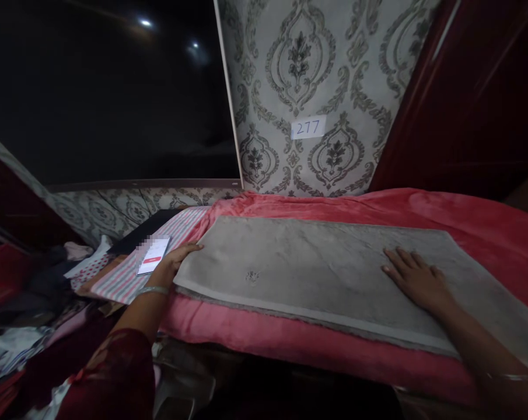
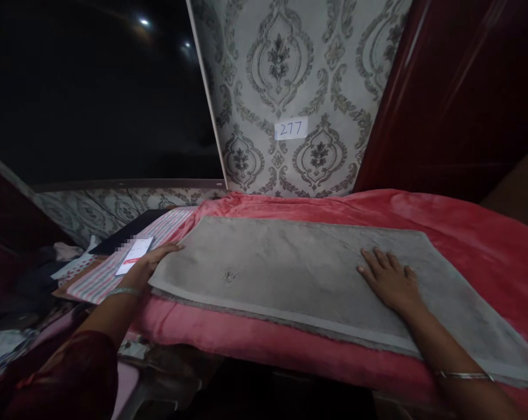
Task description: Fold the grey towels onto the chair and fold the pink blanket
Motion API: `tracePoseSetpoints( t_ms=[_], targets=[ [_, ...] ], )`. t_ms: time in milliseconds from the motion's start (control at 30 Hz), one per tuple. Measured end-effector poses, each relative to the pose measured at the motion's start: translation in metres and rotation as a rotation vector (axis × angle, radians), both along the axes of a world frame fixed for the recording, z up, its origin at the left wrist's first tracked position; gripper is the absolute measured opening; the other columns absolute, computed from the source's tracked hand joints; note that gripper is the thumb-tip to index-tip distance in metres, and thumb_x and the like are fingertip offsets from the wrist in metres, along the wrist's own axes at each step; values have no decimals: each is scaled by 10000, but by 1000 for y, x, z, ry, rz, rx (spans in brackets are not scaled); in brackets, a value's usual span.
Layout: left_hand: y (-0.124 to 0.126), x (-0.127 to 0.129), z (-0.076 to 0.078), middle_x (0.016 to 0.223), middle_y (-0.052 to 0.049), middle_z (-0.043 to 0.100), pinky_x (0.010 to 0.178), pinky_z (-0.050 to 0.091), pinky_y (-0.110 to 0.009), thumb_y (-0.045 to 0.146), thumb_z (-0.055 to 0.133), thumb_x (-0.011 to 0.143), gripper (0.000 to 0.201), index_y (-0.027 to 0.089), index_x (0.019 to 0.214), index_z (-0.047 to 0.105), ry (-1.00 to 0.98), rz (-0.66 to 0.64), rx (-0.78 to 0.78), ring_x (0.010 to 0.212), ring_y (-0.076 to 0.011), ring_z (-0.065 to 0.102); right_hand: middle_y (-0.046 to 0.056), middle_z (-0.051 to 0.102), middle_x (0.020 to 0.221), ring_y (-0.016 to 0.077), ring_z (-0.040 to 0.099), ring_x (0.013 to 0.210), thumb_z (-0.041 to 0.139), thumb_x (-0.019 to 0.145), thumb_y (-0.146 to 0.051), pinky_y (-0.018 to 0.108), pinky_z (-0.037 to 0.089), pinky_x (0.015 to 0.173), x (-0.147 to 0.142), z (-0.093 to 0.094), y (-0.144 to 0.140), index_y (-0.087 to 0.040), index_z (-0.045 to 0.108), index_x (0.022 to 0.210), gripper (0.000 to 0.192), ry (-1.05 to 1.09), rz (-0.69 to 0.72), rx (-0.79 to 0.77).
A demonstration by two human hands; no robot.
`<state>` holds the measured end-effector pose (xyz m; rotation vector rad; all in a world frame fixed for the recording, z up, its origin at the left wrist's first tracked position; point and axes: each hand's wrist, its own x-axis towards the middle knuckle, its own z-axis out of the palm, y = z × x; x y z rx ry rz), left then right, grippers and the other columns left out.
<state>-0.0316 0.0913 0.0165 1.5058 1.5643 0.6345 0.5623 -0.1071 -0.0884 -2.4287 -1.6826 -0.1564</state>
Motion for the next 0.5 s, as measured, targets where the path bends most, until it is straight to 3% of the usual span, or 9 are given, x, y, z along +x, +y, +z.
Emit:
tracePoseSetpoints(
  t_ms=[100, 233, 333, 400, 500],
  targets=[
    [3, 13, 17, 998, -120, 789, 795, 614, -358, 395, 722, 673, 422, 173, 1031, 742, -261, -74, -130, 928, -280, 750, 99, 368, 1620, 374, 327, 1479, 227, 971, -546, 660, 335, 1122, 1, -3, 4, -267, 414, 1554, 673, -12, -16, -9],
    [7, 62, 56, 768, -65, 759, 616, 585, -321, 338, 752, 607, 352, 158, 908, 722, -311, -151, -48, 660, -233, 711, 74, 311, 1650, 337, 276, 1509, 240, 999, -529, 619, 311, 1155, -2, 1, 6, -273, 376, 1577, 647, -21, -52, -77],
    [2, 129, 87, 783, -31, 743, 593, 554, -288, 282, 738, 588, 369, 166, 937, 710, -359, -289, 40, 638, -199, 682, 55, 278, 1663, 321, 251, 1522, 234, 1017, -516, 606, 287, 1171, -5, 6, 5, -289, 347, 1589, 625, -14, -68, -89],
    [-8, 184, 99, 719, -16, 707, 559, 519, -271, 253, 715, 610, 320, 156, 916, 702, -324, -392, 102, 583, -177, 640, 50, 262, 1668, 317, 238, 1527, 237, 1025, -509, 597, 280, 1178, -8, 9, 5, -291, 338, 1593, 616, -2, -71, -90],
    [-31, 272, 90, 673, -2, 669, 599, 508, -264, 187, 618, 661, 282, 145, 925, 709, -260, -537, 136, 598, -169, 623, 52, 258, 1669, 317, 242, 1525, 269, 1030, -495, 594, 282, 1179, -11, 13, 5, -294, 338, 1592, 601, 5, -68, -85]
  ],
)
